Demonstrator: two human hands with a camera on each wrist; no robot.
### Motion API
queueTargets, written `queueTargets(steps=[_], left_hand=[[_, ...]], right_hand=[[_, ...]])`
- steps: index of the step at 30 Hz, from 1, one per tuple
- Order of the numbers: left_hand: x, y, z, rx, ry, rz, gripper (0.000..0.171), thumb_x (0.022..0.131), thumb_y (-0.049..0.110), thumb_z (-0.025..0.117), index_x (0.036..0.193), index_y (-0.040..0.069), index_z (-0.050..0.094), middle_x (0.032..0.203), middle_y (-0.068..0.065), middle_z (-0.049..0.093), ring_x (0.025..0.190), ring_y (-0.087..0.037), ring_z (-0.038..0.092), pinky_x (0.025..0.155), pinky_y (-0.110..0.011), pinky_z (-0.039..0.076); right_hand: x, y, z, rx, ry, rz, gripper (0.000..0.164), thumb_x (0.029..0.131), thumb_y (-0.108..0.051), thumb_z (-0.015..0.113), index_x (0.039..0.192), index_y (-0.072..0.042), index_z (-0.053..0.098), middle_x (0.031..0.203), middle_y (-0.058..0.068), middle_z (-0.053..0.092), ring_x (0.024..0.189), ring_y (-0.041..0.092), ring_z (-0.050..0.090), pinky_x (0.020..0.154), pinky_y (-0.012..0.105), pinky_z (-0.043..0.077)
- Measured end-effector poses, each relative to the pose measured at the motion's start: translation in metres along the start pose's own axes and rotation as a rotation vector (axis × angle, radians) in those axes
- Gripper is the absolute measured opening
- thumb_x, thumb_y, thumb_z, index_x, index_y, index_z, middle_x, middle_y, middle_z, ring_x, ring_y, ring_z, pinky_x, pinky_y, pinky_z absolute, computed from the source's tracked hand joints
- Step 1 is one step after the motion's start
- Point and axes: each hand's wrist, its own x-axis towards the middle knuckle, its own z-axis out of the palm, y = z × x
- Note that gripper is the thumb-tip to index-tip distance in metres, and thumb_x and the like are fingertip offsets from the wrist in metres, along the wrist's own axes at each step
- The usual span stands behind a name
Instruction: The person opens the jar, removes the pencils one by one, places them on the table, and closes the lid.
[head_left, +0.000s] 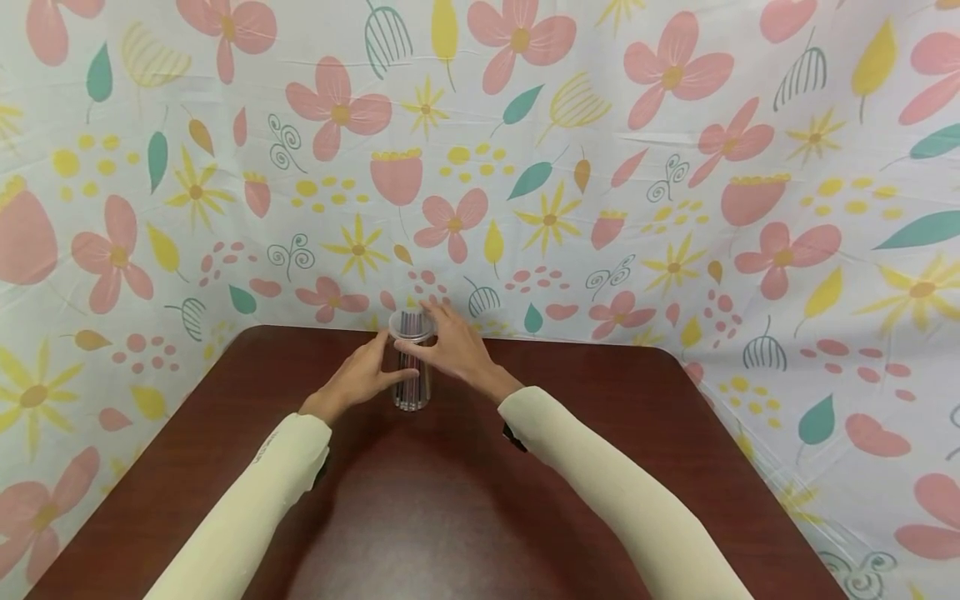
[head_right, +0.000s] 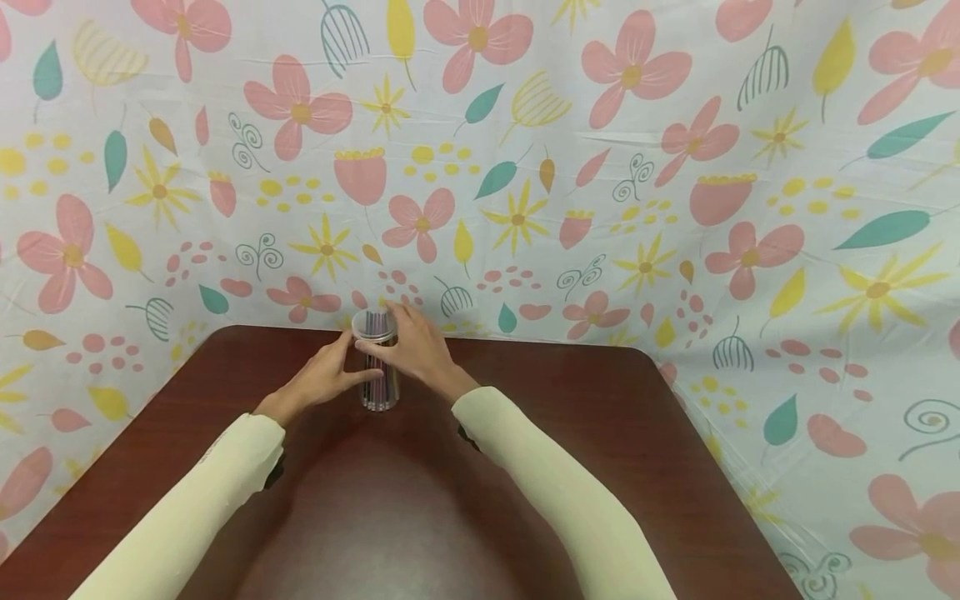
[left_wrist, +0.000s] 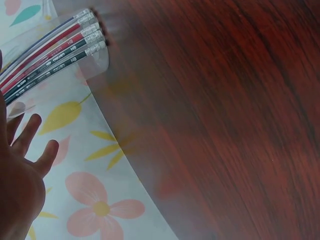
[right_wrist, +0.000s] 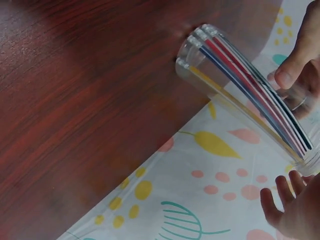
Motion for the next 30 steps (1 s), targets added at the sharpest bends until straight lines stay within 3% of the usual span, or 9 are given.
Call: queueTargets(steps=[4,7,10,15,22,27,30], left_hand=[[-0.0007,-0.0004,-0.0001,-0.006,-0.001,0.008,0.101,0.092,0.054,0.075,0.166,0.018,0.016,0.164,-0.013,0.036,0.149,-0.037,0.038,0.113,-0.062,0.039],[-0.0012,-0.0008,0.0004,-0.001,-0.001,0.016,0.102,0.091,0.055,0.075,0.166,0.019,0.016,0.165,-0.013,0.036,0.149,-0.036,0.039,0.113,-0.062,0.040],[-0.0020,-0.0002,0.0005,0.001,-0.002,0.025,0.102,0.092,0.053,0.076,0.166,0.020,0.015,0.165,-0.013,0.035,0.149,-0.036,0.038,0.113,-0.062,0.040],[-0.0047,0.0008,-0.0003,0.000,-0.004,0.022,0.104,0.092,0.050,0.077,0.167,0.021,0.011,0.167,-0.012,0.033,0.150,-0.036,0.036,0.114,-0.061,0.039],[-0.0067,0.0013,-0.0002,0.009,0.010,0.038,0.105,0.091,0.054,0.076,0.167,0.023,0.011,0.165,-0.013,0.036,0.149,-0.036,0.039,0.113,-0.061,0.041],[-0.0079,0.0016,0.0002,-0.001,0.007,0.035,0.104,0.092,0.053,0.076,0.167,0.022,0.011,0.165,-0.014,0.036,0.150,-0.037,0.037,0.113,-0.062,0.040],[-0.0088,0.0020,0.0001,-0.007,0.003,0.028,0.104,0.092,0.051,0.077,0.167,0.022,0.011,0.165,-0.014,0.036,0.150,-0.038,0.037,0.114,-0.062,0.039]], right_hand=[[0.0010,-0.0011,0.0025,-0.042,0.088,-0.021,0.090,0.085,-0.070,0.074,0.150,-0.011,0.053,0.147,0.008,0.055,0.125,0.025,0.058,0.092,0.043,0.056],[0.0011,-0.0021,0.0035,-0.059,0.140,-0.041,0.086,0.083,-0.070,0.076,0.141,-0.009,0.059,0.132,0.005,0.062,0.106,0.021,0.063,0.079,0.036,0.057],[0.0006,-0.0027,0.0042,-0.062,0.170,-0.051,0.083,0.082,-0.068,0.078,0.137,-0.009,0.061,0.127,0.004,0.064,0.098,0.019,0.063,0.073,0.033,0.056],[-0.0002,-0.0029,0.0037,-0.046,0.160,-0.067,0.079,0.085,-0.065,0.077,0.137,-0.009,0.062,0.129,0.006,0.064,0.106,0.021,0.063,0.080,0.035,0.057],[-0.0025,0.0009,-0.0006,0.013,0.069,-0.108,0.073,0.091,-0.055,0.076,0.146,-0.011,0.058,0.151,0.013,0.054,0.134,0.028,0.055,0.102,0.042,0.053],[-0.0030,0.0030,-0.0015,0.030,0.017,-0.139,0.071,0.095,-0.048,0.074,0.151,-0.010,0.053,0.151,0.011,0.054,0.136,0.027,0.054,0.105,0.042,0.051],[-0.0035,0.0033,-0.0004,0.012,0.024,-0.132,0.073,0.095,-0.052,0.073,0.152,-0.011,0.051,0.151,0.010,0.054,0.133,0.025,0.056,0.101,0.041,0.054]])
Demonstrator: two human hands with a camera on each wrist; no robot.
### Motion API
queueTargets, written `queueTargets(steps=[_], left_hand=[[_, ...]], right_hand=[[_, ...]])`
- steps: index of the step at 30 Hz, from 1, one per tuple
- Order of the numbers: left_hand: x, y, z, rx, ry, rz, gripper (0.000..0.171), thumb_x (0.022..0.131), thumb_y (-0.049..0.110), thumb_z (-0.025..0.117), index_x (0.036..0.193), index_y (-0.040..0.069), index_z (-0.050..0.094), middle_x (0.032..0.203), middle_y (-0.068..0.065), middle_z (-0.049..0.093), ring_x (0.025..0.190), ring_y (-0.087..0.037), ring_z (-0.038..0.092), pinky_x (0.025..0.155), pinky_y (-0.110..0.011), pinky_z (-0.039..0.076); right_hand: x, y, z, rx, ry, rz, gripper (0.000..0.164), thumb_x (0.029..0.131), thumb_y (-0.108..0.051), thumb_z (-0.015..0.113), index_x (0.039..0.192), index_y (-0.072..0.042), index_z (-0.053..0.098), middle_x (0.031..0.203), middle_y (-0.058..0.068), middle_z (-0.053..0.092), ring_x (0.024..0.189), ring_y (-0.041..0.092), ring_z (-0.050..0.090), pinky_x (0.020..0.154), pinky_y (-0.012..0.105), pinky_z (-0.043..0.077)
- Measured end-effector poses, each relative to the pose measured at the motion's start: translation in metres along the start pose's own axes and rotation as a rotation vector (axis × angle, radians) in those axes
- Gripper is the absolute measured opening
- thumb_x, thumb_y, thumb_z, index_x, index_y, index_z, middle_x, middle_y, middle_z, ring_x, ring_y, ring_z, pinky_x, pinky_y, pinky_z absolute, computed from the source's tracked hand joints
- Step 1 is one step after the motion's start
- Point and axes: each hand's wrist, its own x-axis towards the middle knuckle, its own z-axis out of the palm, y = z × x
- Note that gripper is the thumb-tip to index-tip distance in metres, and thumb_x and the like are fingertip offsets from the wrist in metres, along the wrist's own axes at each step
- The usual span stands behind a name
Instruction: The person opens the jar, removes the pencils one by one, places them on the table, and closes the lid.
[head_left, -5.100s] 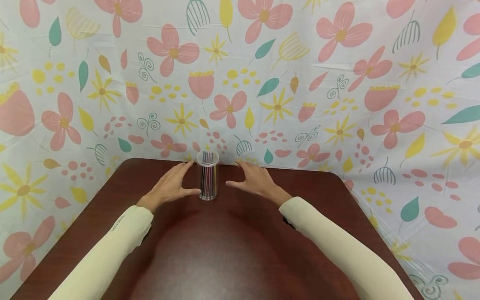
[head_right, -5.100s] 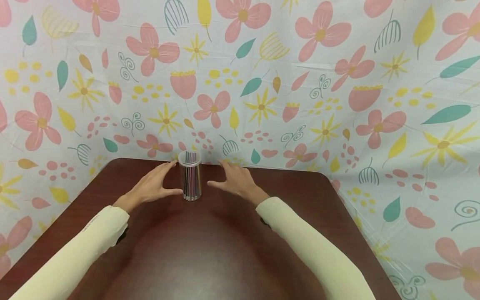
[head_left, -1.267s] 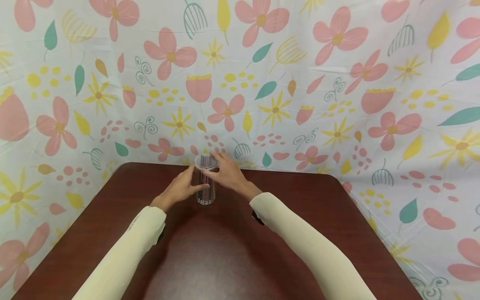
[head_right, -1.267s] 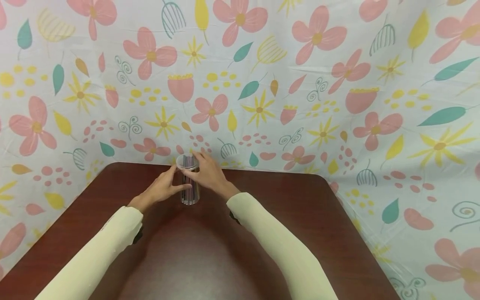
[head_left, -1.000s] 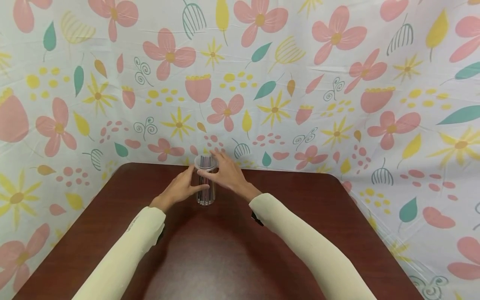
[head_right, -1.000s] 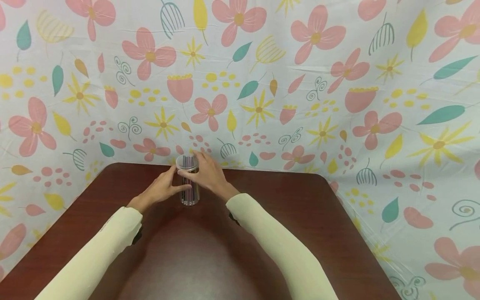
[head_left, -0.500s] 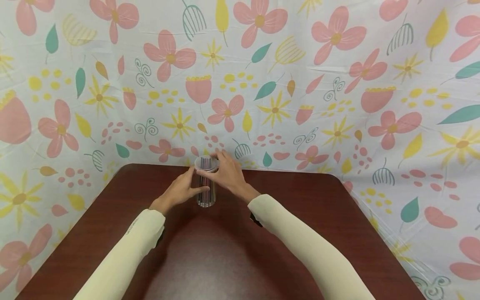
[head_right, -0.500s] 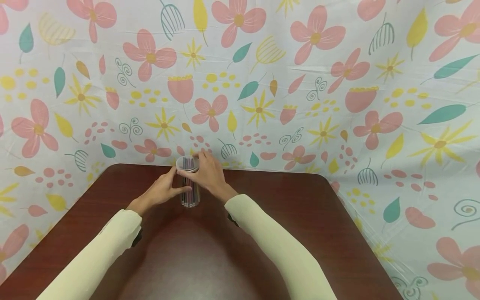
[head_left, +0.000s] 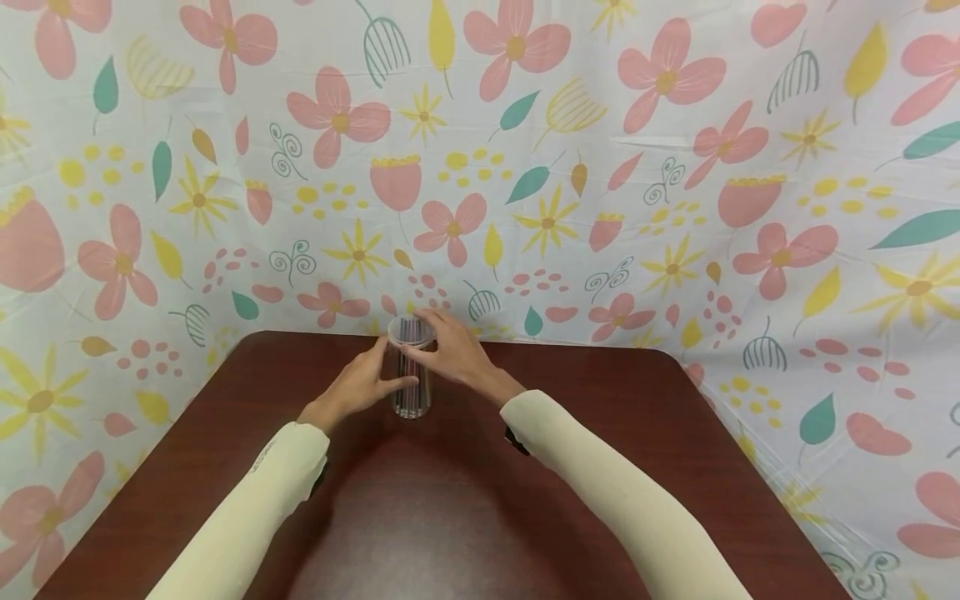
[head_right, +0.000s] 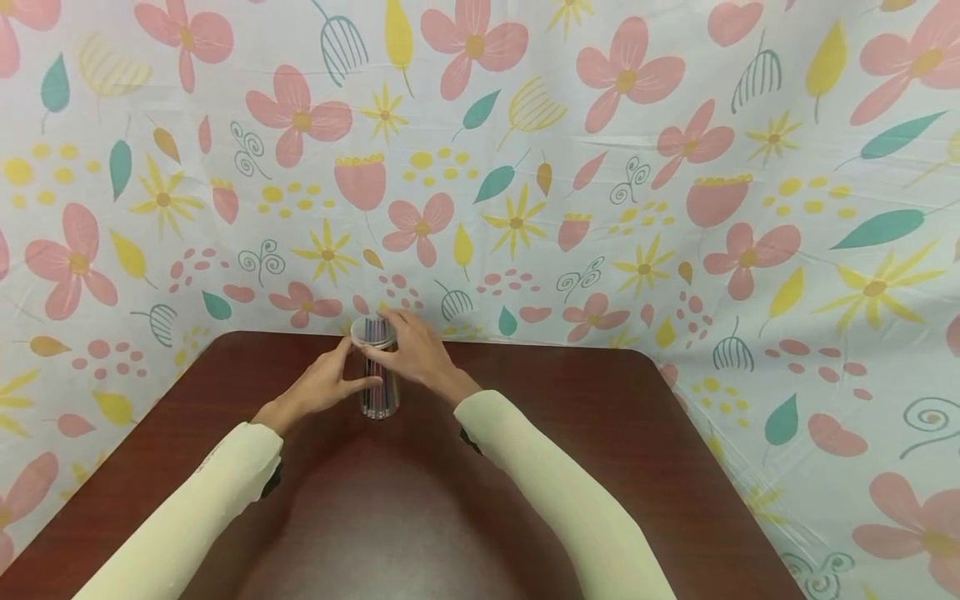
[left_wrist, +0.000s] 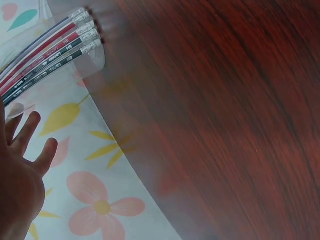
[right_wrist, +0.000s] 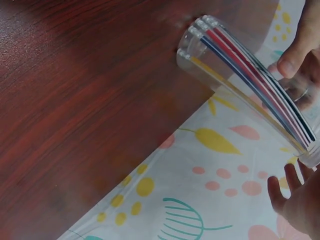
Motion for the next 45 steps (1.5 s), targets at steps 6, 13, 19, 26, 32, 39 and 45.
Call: queueTargets(steps=[6,13,19,26,32,39,45], left_hand=[[-0.0001,0.0005,-0.0001,0.000,0.002,0.000,0.105,0.093,0.051,0.077,0.168,0.021,0.009,0.167,-0.013,0.033,0.150,-0.037,0.036,0.114,-0.062,0.039],[0.0020,0.0003,0.0027,0.003,0.011,-0.004,0.107,0.092,0.050,0.078,0.168,0.022,0.008,0.166,-0.012,0.034,0.150,-0.035,0.038,0.113,-0.061,0.040],[0.0019,-0.0010,0.0038,0.010,0.012,0.004,0.108,0.092,0.049,0.078,0.168,0.022,0.006,0.166,-0.014,0.033,0.149,-0.037,0.038,0.113,-0.061,0.040],[0.0025,-0.0021,0.0018,0.033,0.016,0.005,0.107,0.090,0.055,0.077,0.168,0.023,0.009,0.165,-0.013,0.037,0.148,-0.036,0.040,0.112,-0.060,0.041],[0.0030,-0.0022,0.0009,0.040,0.016,-0.002,0.110,0.090,0.054,0.077,0.168,0.026,0.005,0.166,-0.012,0.034,0.149,-0.035,0.039,0.114,-0.060,0.039],[0.0014,-0.0012,0.0003,0.047,0.012,0.004,0.109,0.090,0.056,0.076,0.168,0.026,0.005,0.165,-0.012,0.036,0.148,-0.036,0.041,0.113,-0.060,0.041],[0.0007,-0.0006,0.0003,0.039,0.010,0.003,0.108,0.091,0.053,0.077,0.168,0.025,0.007,0.163,-0.013,0.039,0.147,-0.036,0.042,0.113,-0.060,0.041]], right_hand=[[0.0003,-0.0026,0.0013,-0.048,0.101,0.070,0.079,0.086,-0.068,0.074,0.141,-0.014,0.057,0.136,0.006,0.059,0.108,0.022,0.061,0.082,0.036,0.057],[0.0009,-0.0038,0.0006,-0.061,0.176,0.050,0.068,0.083,-0.066,0.079,0.121,-0.013,0.061,0.114,0.002,0.061,0.089,0.016,0.057,0.073,0.030,0.053],[-0.0001,0.0005,0.0020,-0.037,0.179,-0.001,0.060,0.086,-0.058,0.080,0.121,-0.012,0.066,0.113,0.002,0.064,0.092,0.016,0.059,0.078,0.031,0.054],[-0.0010,0.0019,-0.0008,0.004,0.094,-0.013,0.056,0.094,-0.048,0.075,0.136,-0.014,0.064,0.132,0.005,0.064,0.114,0.021,0.063,0.091,0.038,0.056],[-0.0011,-0.0015,0.0006,-0.025,0.098,0.026,0.064,0.093,-0.055,0.072,0.141,-0.015,0.059,0.137,0.006,0.063,0.115,0.022,0.064,0.089,0.038,0.057],[-0.0009,-0.0058,0.0031,-0.066,0.145,0.073,0.079,0.084,-0.069,0.074,0.135,-0.012,0.059,0.128,0.005,0.059,0.098,0.020,0.060,0.078,0.035,0.056],[-0.0023,-0.0054,0.0061,-0.082,0.161,0.057,0.074,0.084,-0.065,0.077,0.131,-0.011,0.060,0.121,0.005,0.060,0.095,0.019,0.057,0.077,0.033,0.054]])
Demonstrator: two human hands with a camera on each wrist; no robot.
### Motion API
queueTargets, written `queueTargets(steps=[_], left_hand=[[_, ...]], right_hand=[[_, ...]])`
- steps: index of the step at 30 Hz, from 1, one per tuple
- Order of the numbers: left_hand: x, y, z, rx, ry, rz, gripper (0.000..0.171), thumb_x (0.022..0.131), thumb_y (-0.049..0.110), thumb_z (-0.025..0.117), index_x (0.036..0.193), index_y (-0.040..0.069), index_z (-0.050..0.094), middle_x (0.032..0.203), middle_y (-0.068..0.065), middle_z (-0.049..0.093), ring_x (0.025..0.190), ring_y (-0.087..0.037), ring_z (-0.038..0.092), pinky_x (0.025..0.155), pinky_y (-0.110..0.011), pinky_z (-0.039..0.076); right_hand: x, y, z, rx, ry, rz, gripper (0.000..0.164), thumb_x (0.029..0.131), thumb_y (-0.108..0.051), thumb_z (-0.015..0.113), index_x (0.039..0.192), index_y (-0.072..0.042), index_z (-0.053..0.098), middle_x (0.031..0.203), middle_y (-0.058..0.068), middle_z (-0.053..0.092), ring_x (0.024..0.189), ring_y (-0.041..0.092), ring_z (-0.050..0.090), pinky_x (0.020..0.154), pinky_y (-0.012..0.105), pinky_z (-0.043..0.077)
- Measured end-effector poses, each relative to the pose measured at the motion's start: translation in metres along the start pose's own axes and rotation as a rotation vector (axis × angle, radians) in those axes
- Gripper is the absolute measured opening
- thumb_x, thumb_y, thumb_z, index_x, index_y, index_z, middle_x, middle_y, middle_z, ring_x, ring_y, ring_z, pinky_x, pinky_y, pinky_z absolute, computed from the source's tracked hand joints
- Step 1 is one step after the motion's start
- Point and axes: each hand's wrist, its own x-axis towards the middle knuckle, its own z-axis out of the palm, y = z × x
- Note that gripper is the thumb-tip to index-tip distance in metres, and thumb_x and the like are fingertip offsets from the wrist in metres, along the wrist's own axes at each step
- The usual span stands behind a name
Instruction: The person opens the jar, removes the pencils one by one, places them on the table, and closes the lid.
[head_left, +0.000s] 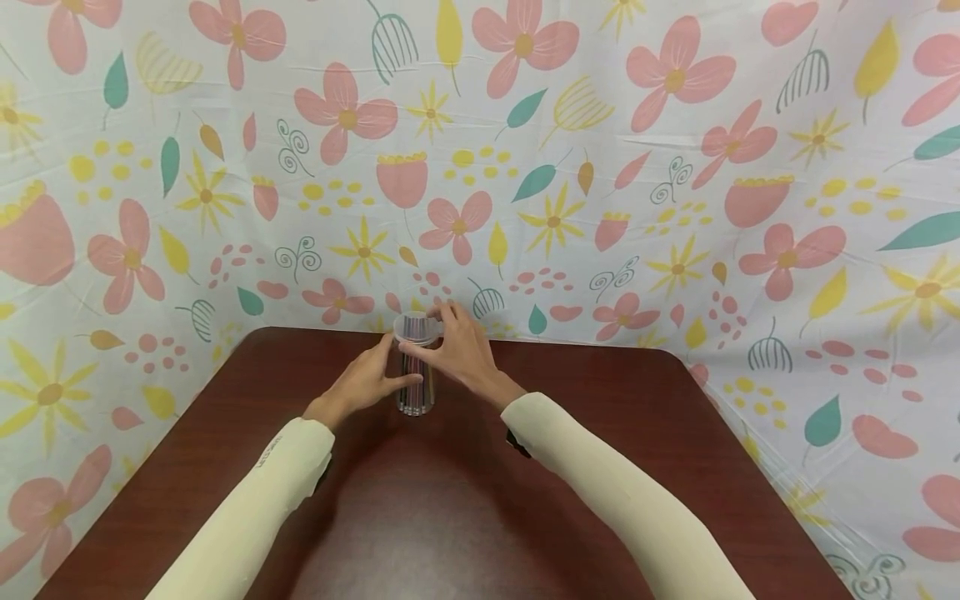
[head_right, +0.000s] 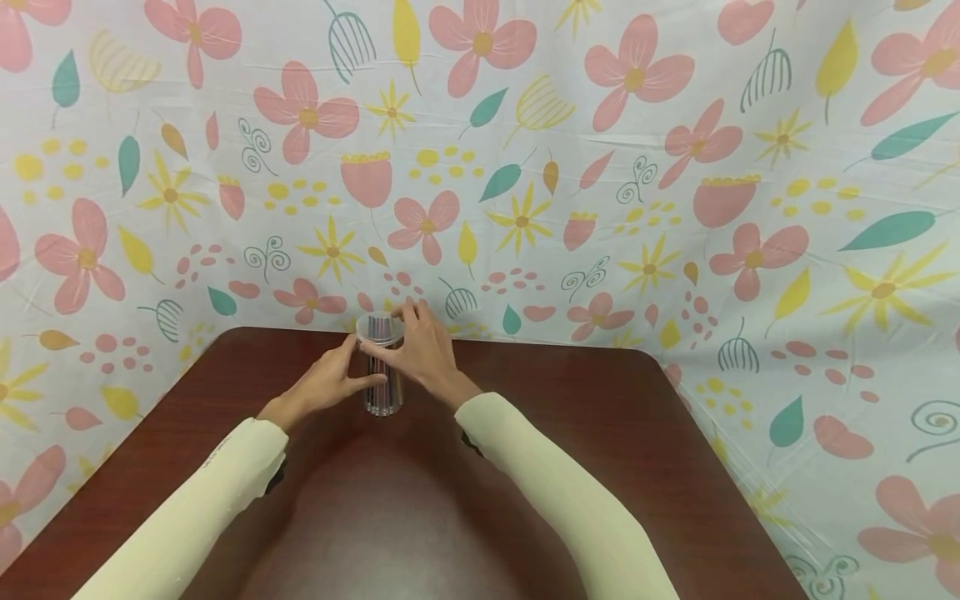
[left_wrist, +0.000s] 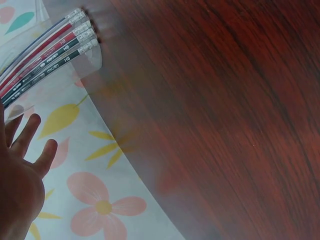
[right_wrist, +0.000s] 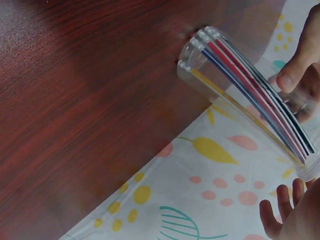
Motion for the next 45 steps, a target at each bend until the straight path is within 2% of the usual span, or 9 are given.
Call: queueTargets(steps=[10,16,26,30,33,36,40,45], left_hand=[[0.001,0.000,0.000,0.012,0.004,-0.003,0.109,0.091,0.052,0.077,0.168,0.023,0.006,0.164,-0.015,0.038,0.147,-0.037,0.041,0.114,-0.060,0.040],[0.001,0.000,0.000,0.021,0.007,0.002,0.109,0.092,0.051,0.077,0.168,0.021,0.006,0.163,-0.016,0.038,0.146,-0.038,0.042,0.113,-0.060,0.041],[0.001,0.000,0.000,0.009,0.012,0.001,0.109,0.092,0.048,0.079,0.168,0.021,0.006,0.166,-0.014,0.035,0.148,-0.037,0.040,0.114,-0.060,0.040],[0.000,0.001,-0.001,0.004,0.010,0.001,0.110,0.092,0.048,0.078,0.168,0.021,0.004,0.166,-0.015,0.034,0.149,-0.038,0.039,0.114,-0.061,0.039],[-0.001,0.001,-0.001,-0.001,0.005,0.002,0.110,0.092,0.050,0.078,0.169,0.021,0.005,0.165,-0.015,0.035,0.148,-0.038,0.040,0.113,-0.061,0.040],[-0.001,0.001,-0.001,-0.006,-0.004,-0.002,0.108,0.092,0.050,0.078,0.168,0.020,0.007,0.164,-0.015,0.038,0.146,-0.038,0.043,0.112,-0.061,0.042],[-0.002,0.002,0.000,-0.013,-0.008,-0.010,0.108,0.091,0.050,0.078,0.168,0.018,0.010,0.162,-0.014,0.040,0.145,-0.037,0.045,0.112,-0.060,0.043],[-0.001,0.001,0.001,0.002,-0.001,-0.011,0.109,0.091,0.053,0.077,0.168,0.016,0.010,0.164,-0.014,0.037,0.147,-0.036,0.042,0.113,-0.059,0.041]], right_hand=[[0.000,0.001,-0.002,0.049,-0.037,-0.040,0.064,0.088,-0.048,0.081,0.135,-0.009,0.064,0.121,0.016,0.060,0.094,0.022,0.057,0.077,0.036,0.055],[0.000,0.001,-0.003,0.037,-0.056,-0.042,0.063,0.090,-0.047,0.080,0.139,-0.012,0.063,0.123,0.010,0.060,0.095,0.020,0.059,0.077,0.034,0.055],[0.002,0.001,-0.005,0.067,-0.100,-0.035,0.065,0.092,-0.044,0.077,0.145,-0.010,0.059,0.139,0.010,0.058,0.119,0.028,0.061,0.094,0.041,0.055],[0.002,-0.001,-0.004,0.061,-0.085,-0.007,0.072,0.090,-0.050,0.077,0.149,-0.014,0.054,0.147,0.012,0.055,0.125,0.028,0.059,0.097,0.044,0.054],[0.001,-0.002,-0.002,0.048,-0.056,0.018,0.080,0.087,-0.061,0.076,0.147,-0.015,0.052,0.144,0.010,0.056,0.121,0.025,0.059,0.094,0.042,0.056],[0.000,-0.004,0.001,0.034,-0.025,0.042,0.085,0.083,-0.071,0.075,0.141,-0.013,0.053,0.132,0.006,0.058,0.109,0.021,0.059,0.087,0.038,0.056],[-0.003,-0.005,0.005,0.016,0.004,0.066,0.082,0.081,-0.074,0.074,0.131,-0.012,0.055,0.120,0.004,0.058,0.095,0.018,0.056,0.079,0.032,0.053],[-0.003,-0.005,0.006,0.003,0.019,0.069,0.076,0.083,-0.074,0.073,0.125,-0.013,0.056,0.115,0.004,0.058,0.092,0.017,0.055,0.077,0.031,0.052]])
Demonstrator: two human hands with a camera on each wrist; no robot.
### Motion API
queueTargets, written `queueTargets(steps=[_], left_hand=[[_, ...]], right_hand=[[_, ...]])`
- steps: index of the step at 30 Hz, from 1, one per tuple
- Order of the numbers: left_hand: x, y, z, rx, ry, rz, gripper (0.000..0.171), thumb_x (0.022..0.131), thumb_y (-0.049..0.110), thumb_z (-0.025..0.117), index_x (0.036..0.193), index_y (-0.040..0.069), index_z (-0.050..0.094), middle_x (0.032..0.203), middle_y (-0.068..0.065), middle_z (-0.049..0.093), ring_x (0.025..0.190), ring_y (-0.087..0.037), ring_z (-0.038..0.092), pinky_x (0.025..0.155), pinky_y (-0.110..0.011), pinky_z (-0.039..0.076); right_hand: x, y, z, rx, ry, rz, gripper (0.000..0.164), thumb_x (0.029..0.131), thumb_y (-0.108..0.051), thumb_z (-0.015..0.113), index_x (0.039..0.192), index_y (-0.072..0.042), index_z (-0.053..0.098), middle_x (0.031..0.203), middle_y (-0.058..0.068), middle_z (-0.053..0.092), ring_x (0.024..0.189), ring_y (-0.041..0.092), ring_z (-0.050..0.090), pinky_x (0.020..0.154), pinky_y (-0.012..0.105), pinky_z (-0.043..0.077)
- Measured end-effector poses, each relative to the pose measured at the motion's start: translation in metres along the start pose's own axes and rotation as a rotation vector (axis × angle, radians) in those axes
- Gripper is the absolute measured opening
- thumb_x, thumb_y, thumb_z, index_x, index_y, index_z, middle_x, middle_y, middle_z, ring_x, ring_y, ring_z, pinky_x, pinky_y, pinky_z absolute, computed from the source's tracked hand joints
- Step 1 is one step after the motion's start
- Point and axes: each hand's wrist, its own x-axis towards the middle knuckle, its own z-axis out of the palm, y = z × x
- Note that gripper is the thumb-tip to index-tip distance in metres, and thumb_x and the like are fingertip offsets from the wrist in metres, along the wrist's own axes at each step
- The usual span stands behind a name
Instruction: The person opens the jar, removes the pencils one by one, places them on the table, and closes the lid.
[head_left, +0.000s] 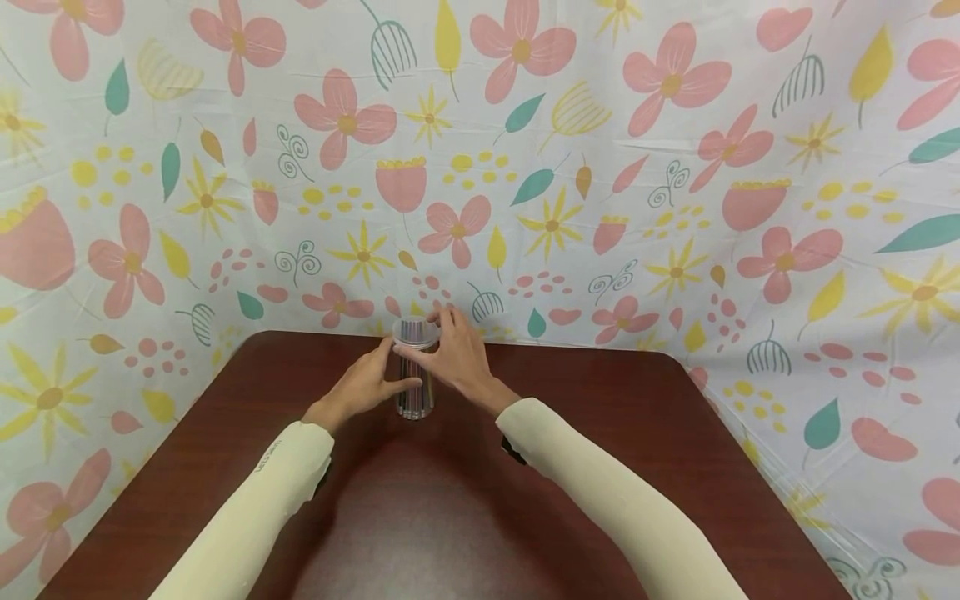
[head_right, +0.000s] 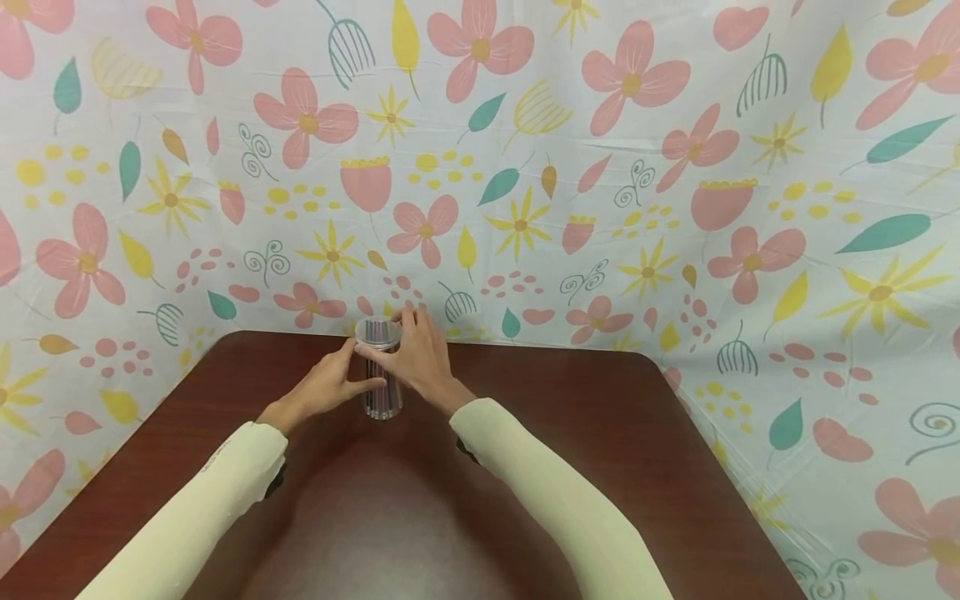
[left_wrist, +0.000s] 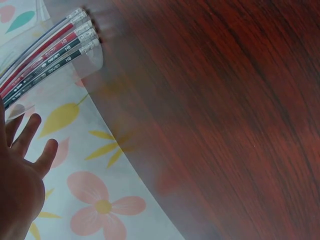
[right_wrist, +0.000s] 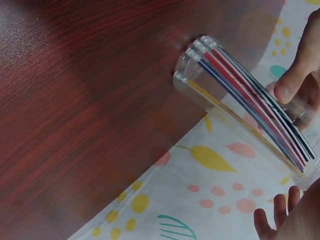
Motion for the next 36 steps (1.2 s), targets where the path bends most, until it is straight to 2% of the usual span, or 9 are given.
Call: queueTargets(steps=[7,11,19,27,33,36], left_hand=[[0.000,0.001,-0.001,-0.003,0.001,0.006,0.106,0.091,0.052,0.078,0.167,0.018,0.012,0.162,-0.015,0.040,0.146,-0.037,0.043,0.112,-0.059,0.042],[0.001,0.001,0.000,-0.002,0.003,0.015,0.104,0.091,0.051,0.078,0.167,0.019,0.014,0.159,-0.015,0.043,0.144,-0.036,0.046,0.111,-0.059,0.044],[0.001,0.000,0.001,0.009,0.010,0.014,0.106,0.091,0.049,0.079,0.167,0.019,0.012,0.162,-0.016,0.040,0.146,-0.037,0.043,0.112,-0.060,0.042],[0.001,0.000,0.001,0.017,0.002,0.022,0.108,0.092,0.050,0.078,0.168,0.019,0.008,0.164,-0.016,0.037,0.147,-0.038,0.041,0.112,-0.060,0.042],[0.000,0.002,0.000,0.018,0.001,0.005,0.109,0.091,0.049,0.079,0.168,0.020,0.007,0.165,-0.015,0.035,0.148,-0.038,0.040,0.113,-0.060,0.041],[0.000,0.002,0.000,0.028,-0.004,-0.004,0.110,0.092,0.051,0.077,0.168,0.018,0.006,0.166,-0.016,0.033,0.149,-0.038,0.038,0.114,-0.060,0.040]], right_hand=[[0.002,0.000,0.000,0.001,0.010,-0.026,0.080,0.085,-0.071,0.072,0.134,-0.009,0.061,0.123,0.005,0.062,0.108,0.021,0.060,0.087,0.036,0.055],[0.003,0.000,0.001,0.004,0.003,-0.039,0.082,0.084,-0.071,0.073,0.136,-0.007,0.062,0.125,0.006,0.063,0.108,0.021,0.060,0.085,0.035,0.055],[0.003,-0.001,0.000,0.042,-0.014,-0.053,0.073,0.087,-0.063,0.075,0.134,-0.008,0.065,0.124,0.008,0.067,0.109,0.023,0.061,0.085,0.038,0.056],[0.006,0.001,-0.001,0.041,-0.058,-0.056,0.067,0.091,-0.057,0.074,0.139,-0.012,0.064,0.135,0.009,0.065,0.119,0.025,0.060,0.090,0.040,0.055],[0.009,0.002,-0.002,0.044,-0.074,-0.088,0.065,0.092,-0.052,0.075,0.141,-0.011,0.064,0.146,0.016,0.059,0.135,0.032,0.054,0.108,0.048,0.048],[0.010,0.002,-0.003,0.052,-0.078,-0.097,0.065,0.092,-0.050,0.076,0.142,-0.011,0.063,0.147,0.017,0.057,0.137,0.033,0.052,0.112,0.051,0.045]])
